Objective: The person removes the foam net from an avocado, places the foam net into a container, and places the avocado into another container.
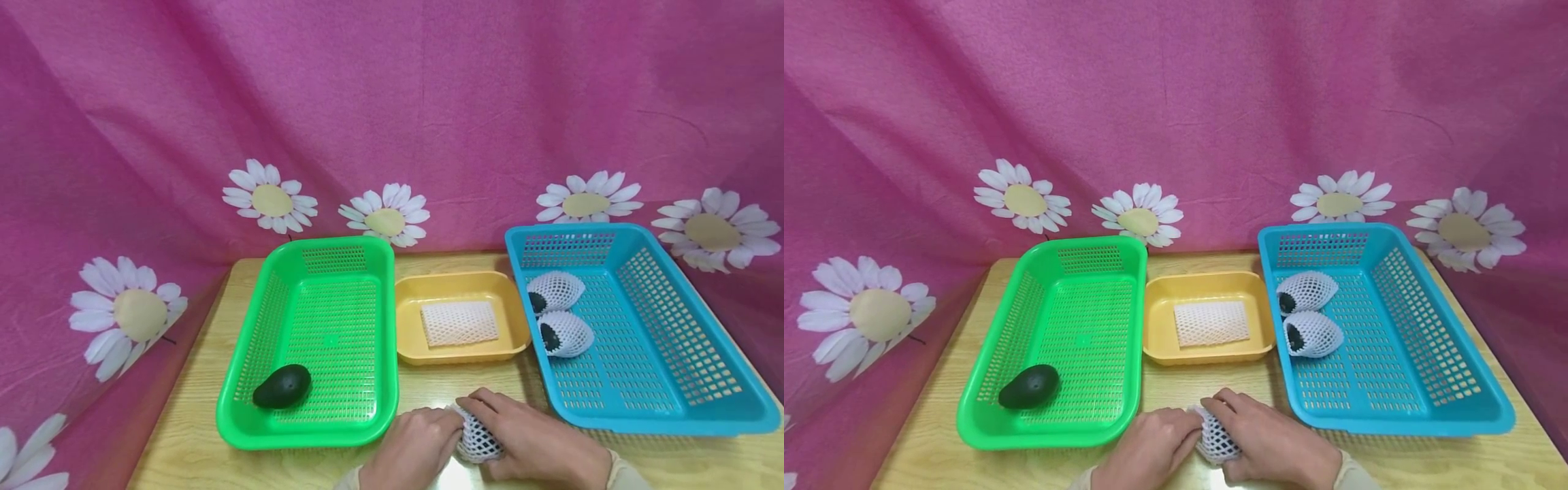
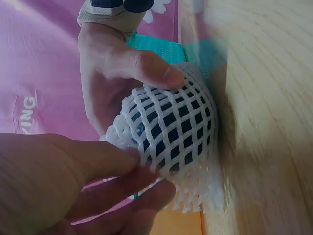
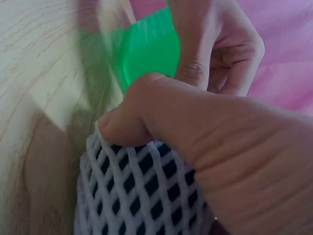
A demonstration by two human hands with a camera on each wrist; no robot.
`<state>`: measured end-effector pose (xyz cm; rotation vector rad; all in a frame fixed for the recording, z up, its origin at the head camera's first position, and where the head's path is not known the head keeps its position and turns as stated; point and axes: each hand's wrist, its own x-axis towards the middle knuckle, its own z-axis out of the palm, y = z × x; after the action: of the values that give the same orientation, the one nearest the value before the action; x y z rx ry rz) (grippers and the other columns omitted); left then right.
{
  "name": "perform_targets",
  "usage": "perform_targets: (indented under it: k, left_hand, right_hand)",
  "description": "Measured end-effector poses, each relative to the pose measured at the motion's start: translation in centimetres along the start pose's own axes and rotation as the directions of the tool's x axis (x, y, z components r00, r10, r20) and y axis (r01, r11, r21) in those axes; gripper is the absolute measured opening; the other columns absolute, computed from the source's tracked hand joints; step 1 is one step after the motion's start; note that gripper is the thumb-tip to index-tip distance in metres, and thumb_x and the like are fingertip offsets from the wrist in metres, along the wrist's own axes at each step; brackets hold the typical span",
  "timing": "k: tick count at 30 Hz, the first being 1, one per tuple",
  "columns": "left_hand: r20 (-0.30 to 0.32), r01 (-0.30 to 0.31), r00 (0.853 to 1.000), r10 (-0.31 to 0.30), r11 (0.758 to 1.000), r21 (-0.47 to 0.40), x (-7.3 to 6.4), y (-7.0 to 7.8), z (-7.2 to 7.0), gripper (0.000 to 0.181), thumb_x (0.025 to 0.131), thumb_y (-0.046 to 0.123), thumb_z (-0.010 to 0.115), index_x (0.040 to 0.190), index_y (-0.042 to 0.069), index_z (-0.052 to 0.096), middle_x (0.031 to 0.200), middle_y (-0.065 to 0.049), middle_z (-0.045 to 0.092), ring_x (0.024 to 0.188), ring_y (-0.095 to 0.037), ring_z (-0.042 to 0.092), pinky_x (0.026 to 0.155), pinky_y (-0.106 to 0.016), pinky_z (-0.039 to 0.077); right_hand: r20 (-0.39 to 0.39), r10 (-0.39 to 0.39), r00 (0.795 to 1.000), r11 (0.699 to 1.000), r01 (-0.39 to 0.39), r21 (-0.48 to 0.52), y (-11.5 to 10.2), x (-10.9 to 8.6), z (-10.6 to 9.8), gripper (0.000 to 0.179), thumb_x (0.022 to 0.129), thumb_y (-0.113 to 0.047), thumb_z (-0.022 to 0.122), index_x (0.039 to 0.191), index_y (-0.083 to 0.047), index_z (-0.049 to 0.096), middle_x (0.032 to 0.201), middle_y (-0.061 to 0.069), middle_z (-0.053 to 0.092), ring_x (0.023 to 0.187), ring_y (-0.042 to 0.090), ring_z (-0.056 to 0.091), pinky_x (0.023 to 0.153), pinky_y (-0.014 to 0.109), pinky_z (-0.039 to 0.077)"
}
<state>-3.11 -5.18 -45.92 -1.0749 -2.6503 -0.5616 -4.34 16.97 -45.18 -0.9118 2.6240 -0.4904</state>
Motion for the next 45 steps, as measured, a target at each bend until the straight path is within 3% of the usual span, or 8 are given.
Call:
perform_targets:
  k: [5, 11, 14, 25, 31, 38, 45]
  left_hand:
    - [-0.007, -0.003, 1.0, 0.003, 1.0, -0.001, 0.1, -0.2, 0.2, 0.005, 0.095, 0.018, 0.069, 0.09, 0.019, 0.07, 0.087, 0.012, 0.074, 0.076, 0.001, 0.066, 0.065, -0.013, 0.05]
    - [-0.024, -0.027, 0.999, 0.026, 0.999, -0.038, 0.3, -0.4, 0.6, 0.018, 0.087, 0.018, 0.074, 0.079, 0.021, 0.058, 0.075, 0.013, 0.063, 0.062, 0.003, 0.05, 0.054, -0.008, 0.035]
    - [-0.024, -0.037, 0.999, 0.037, 0.999, -0.031, 0.3, -0.5, 0.7, 0.02, 0.084, 0.022, 0.077, 0.078, 0.021, 0.058, 0.073, 0.014, 0.062, 0.06, 0.004, 0.047, 0.052, -0.007, 0.033]
    - [0.051, -0.022, 0.998, 0.024, 0.999, -0.034, 0.6, -0.7, 1.0, 0.021, 0.086, 0.035, 0.079, 0.086, 0.017, 0.069, 0.081, 0.012, 0.067, 0.068, 0.006, 0.056, 0.058, -0.007, 0.043]
    - [0.117, 0.004, 0.993, 0.006, 0.996, -0.09, 0.8, -0.7, 1.4, 0.029, 0.087, 0.036, 0.079, 0.102, 0.012, 0.072, 0.091, 0.01, 0.068, 0.079, 0.005, 0.059, 0.066, -0.006, 0.045]
    - [0.128, -0.004, 0.992, 0.019, 0.994, -0.111, 1.0, -0.7, 2.0, 0.043, 0.088, 0.038, 0.079, 0.118, 0.008, 0.069, 0.1, 0.007, 0.07, 0.089, 0.003, 0.062, 0.073, -0.007, 0.049]
    - [0.148, -0.013, 0.988, 0.033, 0.991, -0.134, 0.9, -0.6, 2.4, 0.044, 0.089, 0.034, 0.079, 0.121, 0.006, 0.065, 0.104, 0.005, 0.069, 0.093, 0.002, 0.063, 0.078, -0.008, 0.051]
  right_hand:
    - [-0.012, -0.022, 1.0, 0.999, 0.023, 0.031, 0.4, 0.0, 0.2, 0.078, 0.081, -0.039, 0.08, 0.15, -0.017, 0.05, 0.136, -0.01, 0.059, 0.115, 0.006, 0.059, 0.098, 0.035, 0.057]
    - [0.047, 0.014, 0.999, 0.993, -0.019, 0.112, 0.7, 0.1, 0.2, 0.084, 0.082, -0.037, 0.081, 0.155, -0.018, 0.044, 0.139, -0.011, 0.058, 0.119, 0.006, 0.058, 0.1, 0.036, 0.057]
    - [0.075, 0.026, 0.997, 0.99, -0.036, 0.137, 0.7, 0.2, 0.2, 0.087, 0.083, -0.037, 0.081, 0.158, -0.02, 0.04, 0.141, -0.011, 0.057, 0.121, 0.007, 0.057, 0.101, 0.036, 0.056]
    - [0.111, 0.072, 0.991, 0.982, -0.09, 0.166, 0.4, 0.4, 0.4, 0.097, 0.081, -0.036, 0.083, 0.162, -0.021, 0.032, 0.149, -0.006, 0.054, 0.131, 0.016, 0.055, 0.111, 0.048, 0.051]
    - [0.028, 0.029, 0.999, 0.992, -0.032, 0.125, 0.5, 0.4, 0.5, 0.103, 0.078, -0.032, 0.086, 0.162, -0.013, 0.03, 0.145, -0.004, 0.057, 0.126, 0.012, 0.057, 0.107, 0.043, 0.054]
    - [-0.05, -0.022, 0.999, 0.997, 0.025, 0.077, 0.5, 0.4, 0.5, 0.107, 0.08, -0.063, 0.08, 0.16, -0.008, 0.032, 0.137, -0.005, 0.06, 0.118, 0.007, 0.059, 0.103, 0.038, 0.057]
    - [0.001, 0.016, 1.0, 0.991, -0.016, 0.134, 0.7, 0.4, 0.4, 0.111, 0.078, -0.068, 0.078, 0.161, -0.011, 0.032, 0.139, -0.003, 0.061, 0.119, 0.005, 0.058, 0.106, 0.037, 0.055]
